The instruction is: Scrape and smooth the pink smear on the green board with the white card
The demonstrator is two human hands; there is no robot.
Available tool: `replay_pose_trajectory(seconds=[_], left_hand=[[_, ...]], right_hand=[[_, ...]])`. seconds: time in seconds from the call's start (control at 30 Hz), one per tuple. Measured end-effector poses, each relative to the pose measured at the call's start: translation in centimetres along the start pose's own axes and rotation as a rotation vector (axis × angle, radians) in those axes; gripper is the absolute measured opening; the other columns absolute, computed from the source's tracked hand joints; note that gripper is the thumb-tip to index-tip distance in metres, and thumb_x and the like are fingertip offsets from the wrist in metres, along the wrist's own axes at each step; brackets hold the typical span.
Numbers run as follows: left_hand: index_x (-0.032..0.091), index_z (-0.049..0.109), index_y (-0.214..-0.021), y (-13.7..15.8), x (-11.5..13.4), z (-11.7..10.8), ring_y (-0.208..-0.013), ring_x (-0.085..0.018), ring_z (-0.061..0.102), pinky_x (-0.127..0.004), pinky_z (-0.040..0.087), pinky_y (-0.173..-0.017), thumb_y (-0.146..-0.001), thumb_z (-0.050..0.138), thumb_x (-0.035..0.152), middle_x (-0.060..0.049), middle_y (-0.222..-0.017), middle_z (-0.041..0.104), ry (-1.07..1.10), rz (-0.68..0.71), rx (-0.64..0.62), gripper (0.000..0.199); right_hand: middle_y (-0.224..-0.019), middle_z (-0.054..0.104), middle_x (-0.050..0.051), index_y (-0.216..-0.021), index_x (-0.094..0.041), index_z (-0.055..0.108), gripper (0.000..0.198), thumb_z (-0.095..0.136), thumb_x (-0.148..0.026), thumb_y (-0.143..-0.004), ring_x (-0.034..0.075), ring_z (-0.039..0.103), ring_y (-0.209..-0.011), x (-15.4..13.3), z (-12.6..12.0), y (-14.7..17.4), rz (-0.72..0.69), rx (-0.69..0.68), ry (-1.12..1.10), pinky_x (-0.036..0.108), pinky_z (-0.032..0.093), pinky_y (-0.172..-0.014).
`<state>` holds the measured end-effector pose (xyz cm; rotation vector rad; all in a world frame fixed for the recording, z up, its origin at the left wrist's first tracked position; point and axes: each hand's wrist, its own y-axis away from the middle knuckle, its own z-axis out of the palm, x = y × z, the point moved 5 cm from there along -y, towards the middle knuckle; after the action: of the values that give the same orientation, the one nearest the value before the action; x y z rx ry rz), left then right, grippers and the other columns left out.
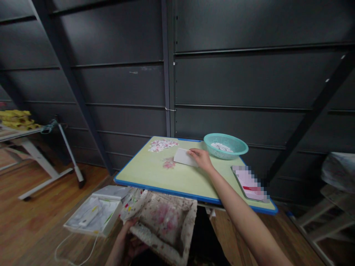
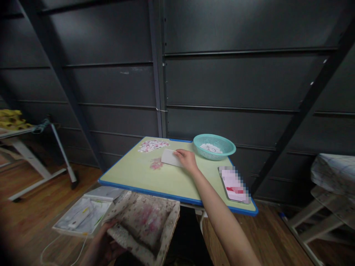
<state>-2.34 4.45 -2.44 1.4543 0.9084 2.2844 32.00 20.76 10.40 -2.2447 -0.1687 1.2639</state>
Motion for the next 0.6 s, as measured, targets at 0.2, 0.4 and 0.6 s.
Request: replay_pose_trajectory(seconds=[0.2,0.4,0.6], left_hand=[[0.020,0.059,-0.108,-0.2,-0.4,-0.1,-0.056,-0.026,0.071,-0.041,0.063,-0.054,-0.088,0.063,0.023,-0.001,-0.061,0.070,0.011,-0.006,-0.015,0.020],[0.019,0.060,-0.097,-0.6,-0.7,-0.3,-0.052,-0.024,0.069,-0.041,0.063,-0.054,-0.086,0.065,0.024,-0.003,-0.064,0.071,0.008,-0.011,0.028,0.013],[0.018,0.060,-0.091,-0.8,-0.8,-0.4,-0.054,-0.026,0.069,-0.043,0.063,-0.054,-0.084,0.067,0.025,-0.006,-0.062,0.071,0.022,-0.026,0.037,0.011]], right_hand=[[-0.106,0.080,0.011,-0.090,-0.023,0.080,0.026,0.060,-0.039,-0.091,0.029,0.072,-0.100,0.0,0.4,0.2,-0.078,-0.079,0.006,0.038,0.051,-0.091],[-0.104,0.080,0.010,-0.091,-0.021,0.081,0.025,0.058,-0.032,-0.092,0.027,0.074,-0.097,-0.5,0.4,0.1,-0.100,-0.075,0.062,0.035,0.052,-0.089],[-0.103,0.081,0.009,-0.093,-0.022,0.081,0.025,0.057,-0.030,-0.095,0.026,0.074,-0.094,-1.2,0.6,0.4,-0.122,-0.087,0.208,0.032,0.052,-0.084]])
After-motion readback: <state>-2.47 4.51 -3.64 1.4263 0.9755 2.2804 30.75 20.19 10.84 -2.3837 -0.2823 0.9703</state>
